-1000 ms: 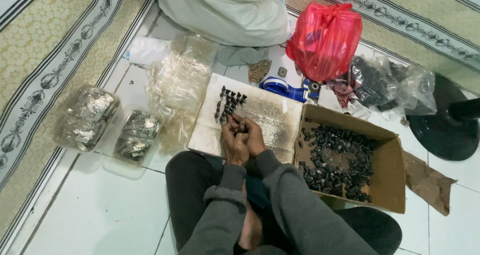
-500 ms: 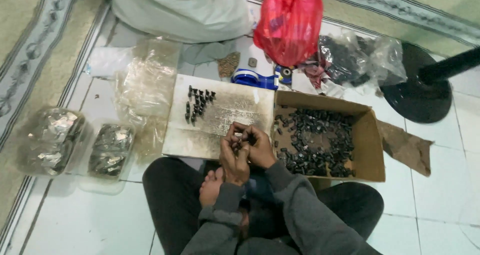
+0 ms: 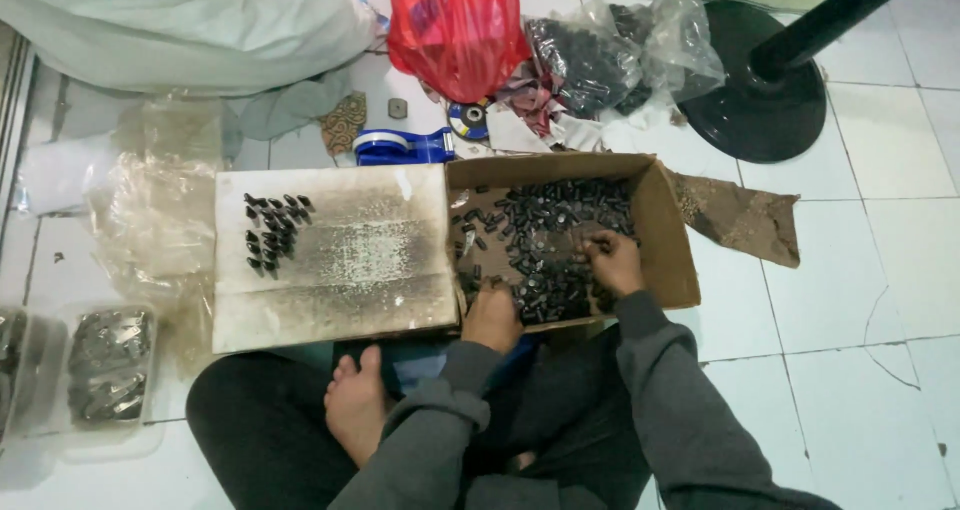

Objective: A person is sitting on the floor, picking small metal pins from a cardboard box and placing them into a white template board.

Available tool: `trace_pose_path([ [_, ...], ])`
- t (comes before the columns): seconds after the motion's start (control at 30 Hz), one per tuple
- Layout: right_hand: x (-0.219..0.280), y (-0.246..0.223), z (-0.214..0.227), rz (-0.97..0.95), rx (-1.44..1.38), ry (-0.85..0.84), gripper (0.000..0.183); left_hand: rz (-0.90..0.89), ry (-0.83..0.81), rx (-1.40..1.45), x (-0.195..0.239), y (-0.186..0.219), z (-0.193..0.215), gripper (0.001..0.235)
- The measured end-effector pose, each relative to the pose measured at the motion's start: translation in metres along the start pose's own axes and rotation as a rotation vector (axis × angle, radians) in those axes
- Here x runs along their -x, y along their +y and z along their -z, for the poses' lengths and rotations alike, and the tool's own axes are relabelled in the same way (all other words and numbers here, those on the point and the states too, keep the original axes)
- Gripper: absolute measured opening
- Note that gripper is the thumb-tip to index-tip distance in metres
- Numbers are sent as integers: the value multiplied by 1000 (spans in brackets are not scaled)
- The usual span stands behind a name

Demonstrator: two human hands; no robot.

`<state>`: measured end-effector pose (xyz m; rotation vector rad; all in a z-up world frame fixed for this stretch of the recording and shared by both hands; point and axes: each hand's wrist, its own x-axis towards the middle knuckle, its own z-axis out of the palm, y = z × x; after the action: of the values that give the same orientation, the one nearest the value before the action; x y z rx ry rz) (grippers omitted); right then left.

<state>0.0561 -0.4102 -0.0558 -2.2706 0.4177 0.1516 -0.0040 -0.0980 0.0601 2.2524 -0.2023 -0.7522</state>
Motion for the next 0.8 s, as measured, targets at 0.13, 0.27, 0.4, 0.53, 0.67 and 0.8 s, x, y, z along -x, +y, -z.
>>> trace_pose_path([
  [0.13,-28,9,0,24,158,-43,27,94,11,-175,-75,-43,-60,31],
  [0.27,-47,11,-25,95,294,-66,21,78,139,-367,-132,-97,-118,48],
  [0.4,-50,-4,-39,195,350,-171,21,102,86,-437,-125,-79,-100,29],
  [0.53,-50,-17,-36,334,446,-170,20,136,83,-406,-118,-74,-94,17],
  [0.67,-59,-18,-34,328,454,-177,28,173,125,-391,-121,-68,-87,13],
  [0.8,-48,-28,-31,213,240,-201,22,207,144,-218,-94,-42,-64,19],
])
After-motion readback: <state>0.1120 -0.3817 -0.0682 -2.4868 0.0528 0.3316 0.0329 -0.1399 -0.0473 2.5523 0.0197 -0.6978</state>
